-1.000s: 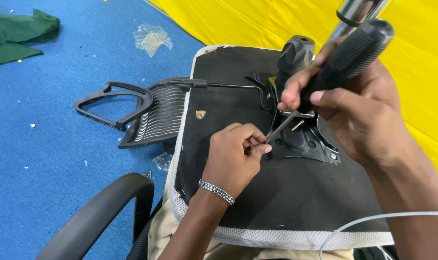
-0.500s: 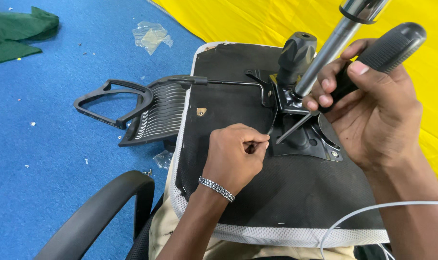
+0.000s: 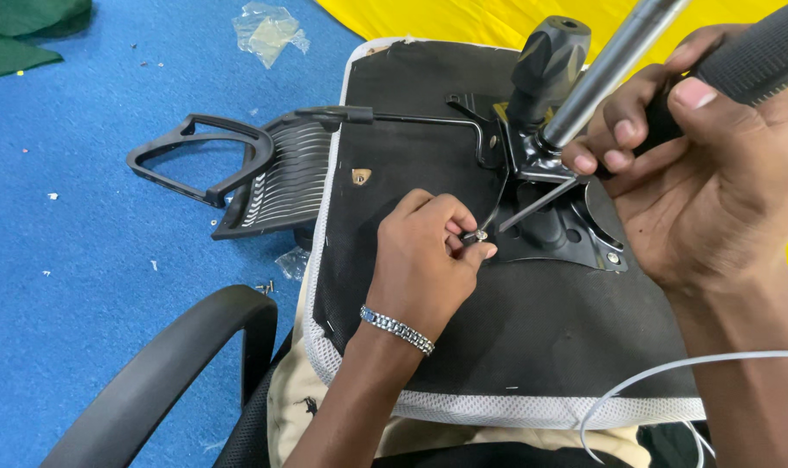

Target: The person uses a screwdriver to tighten screws on the underside of an office chair seat, securing the central metal mechanism. They then attach the five-star base with casters to the seat assembly and tighten the central bolt to complete the connection.

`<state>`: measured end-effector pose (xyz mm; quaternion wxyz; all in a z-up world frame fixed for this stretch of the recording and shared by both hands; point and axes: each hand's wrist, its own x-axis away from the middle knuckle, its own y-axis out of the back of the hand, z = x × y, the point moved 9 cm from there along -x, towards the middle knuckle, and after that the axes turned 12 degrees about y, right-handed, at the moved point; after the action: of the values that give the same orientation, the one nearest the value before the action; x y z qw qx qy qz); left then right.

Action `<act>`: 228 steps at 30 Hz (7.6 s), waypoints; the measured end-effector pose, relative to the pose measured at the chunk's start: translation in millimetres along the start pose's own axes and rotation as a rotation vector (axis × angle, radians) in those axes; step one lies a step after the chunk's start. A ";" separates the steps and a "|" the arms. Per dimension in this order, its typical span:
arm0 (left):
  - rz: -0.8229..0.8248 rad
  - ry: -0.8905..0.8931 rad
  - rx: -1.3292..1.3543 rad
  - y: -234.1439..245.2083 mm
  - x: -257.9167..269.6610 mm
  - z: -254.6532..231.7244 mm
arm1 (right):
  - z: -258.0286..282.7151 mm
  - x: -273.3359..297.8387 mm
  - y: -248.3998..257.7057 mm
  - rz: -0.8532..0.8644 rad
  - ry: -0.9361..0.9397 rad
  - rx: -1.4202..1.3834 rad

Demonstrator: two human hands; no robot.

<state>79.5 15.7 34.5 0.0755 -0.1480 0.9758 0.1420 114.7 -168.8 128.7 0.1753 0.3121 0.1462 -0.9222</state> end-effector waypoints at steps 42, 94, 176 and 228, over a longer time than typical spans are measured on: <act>0.012 -0.018 -0.037 5.8 8.4 0.4 | 0.6 5.5 -27.1 0.209 0.027 0.098; 0.009 -0.134 0.013 -2.5 1.4 2.3 | 29.7 -68.1 -44.0 0.898 -0.329 1.798; 0.167 0.089 0.028 -15.6 -17.2 20.0 | 2.4 -70.4 -89.7 1.591 0.039 1.546; -0.043 -0.038 -0.082 31.4 18.6 6.9 | 48.3 -37.1 -67.3 1.270 0.469 1.293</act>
<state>52.9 41.6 32.5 0.0910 -0.1694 0.9641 0.1831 89.1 -118.2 199.5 0.4045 0.5483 -0.5614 -0.4695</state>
